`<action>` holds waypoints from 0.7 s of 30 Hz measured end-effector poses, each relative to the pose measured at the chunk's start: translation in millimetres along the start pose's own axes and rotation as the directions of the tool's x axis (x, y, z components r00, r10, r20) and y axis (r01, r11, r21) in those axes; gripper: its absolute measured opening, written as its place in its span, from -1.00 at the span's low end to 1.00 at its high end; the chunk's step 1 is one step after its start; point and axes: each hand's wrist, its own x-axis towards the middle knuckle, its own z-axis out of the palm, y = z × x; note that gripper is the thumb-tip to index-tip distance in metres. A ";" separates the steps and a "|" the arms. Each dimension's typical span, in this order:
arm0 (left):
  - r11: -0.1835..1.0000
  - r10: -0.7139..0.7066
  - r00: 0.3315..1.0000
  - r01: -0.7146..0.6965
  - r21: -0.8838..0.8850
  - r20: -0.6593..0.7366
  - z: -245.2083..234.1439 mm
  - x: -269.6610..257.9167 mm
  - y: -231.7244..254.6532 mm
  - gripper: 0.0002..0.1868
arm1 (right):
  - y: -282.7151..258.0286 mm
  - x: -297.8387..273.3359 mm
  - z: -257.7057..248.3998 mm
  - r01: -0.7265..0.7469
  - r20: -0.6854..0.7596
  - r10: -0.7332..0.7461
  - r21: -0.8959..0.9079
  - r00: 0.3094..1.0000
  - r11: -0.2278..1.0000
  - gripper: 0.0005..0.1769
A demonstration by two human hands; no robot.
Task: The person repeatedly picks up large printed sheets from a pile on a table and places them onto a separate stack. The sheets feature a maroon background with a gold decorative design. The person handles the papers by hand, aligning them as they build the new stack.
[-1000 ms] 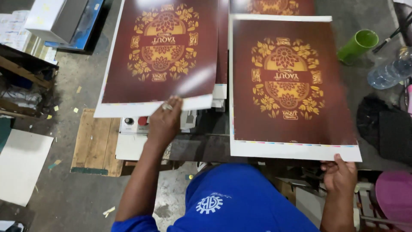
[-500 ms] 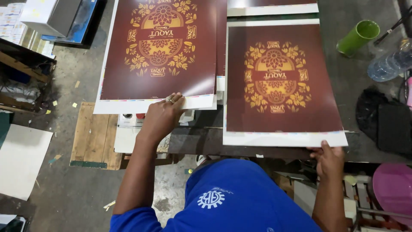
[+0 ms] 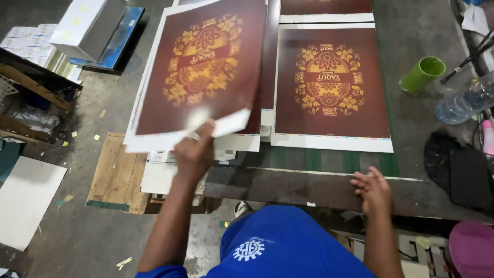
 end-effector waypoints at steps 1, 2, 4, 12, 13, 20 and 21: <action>1.000 0.001 1.000 -0.001 0.001 -0.002 -0.1 4.2 16.2 -0.70 | 1.5 -7.9 16.7 0.002 0.001 -0.002 0.001 1.000 1.000 -0.38; 0.985 0.089 0.996 -0.092 -0.147 -0.030 0.2 8.3 32.5 -0.68 | 3.2 -15.6 33.2 0.018 0.083 -0.020 0.015 0.996 1.000 -0.42; 0.937 0.175 0.982 -0.187 -0.294 -0.068 11.6 10.0 61.8 -0.65 | -10.8 -37.5 74.9 0.034 0.157 -0.038 0.031 0.987 0.999 -0.45; 0.911 0.245 0.935 -0.131 -0.391 0.257 50.0 -5.2 150.8 -0.62 | 14.2 -55.2 142.5 -0.094 0.585 -0.072 0.248 0.808 0.964 -0.75; 0.910 0.247 0.934 -0.133 -0.392 0.257 49.5 -3.6 146.7 -0.62 | -6.3 -61.8 144.4 -0.093 0.584 -0.073 0.250 0.808 0.964 -0.75; 0.965 0.214 0.895 -0.129 -0.230 0.392 39.8 -5.6 61.3 -0.57 | -69.1 -73.1 95.1 0.078 0.169 -0.134 0.302 0.976 0.950 -0.66; 0.980 0.165 0.889 -0.097 -0.176 0.427 36.0 -7.3 47.1 -0.57 | -61.1 -66.5 76.9 0.143 0.115 -0.188 0.320 0.975 0.937 -0.68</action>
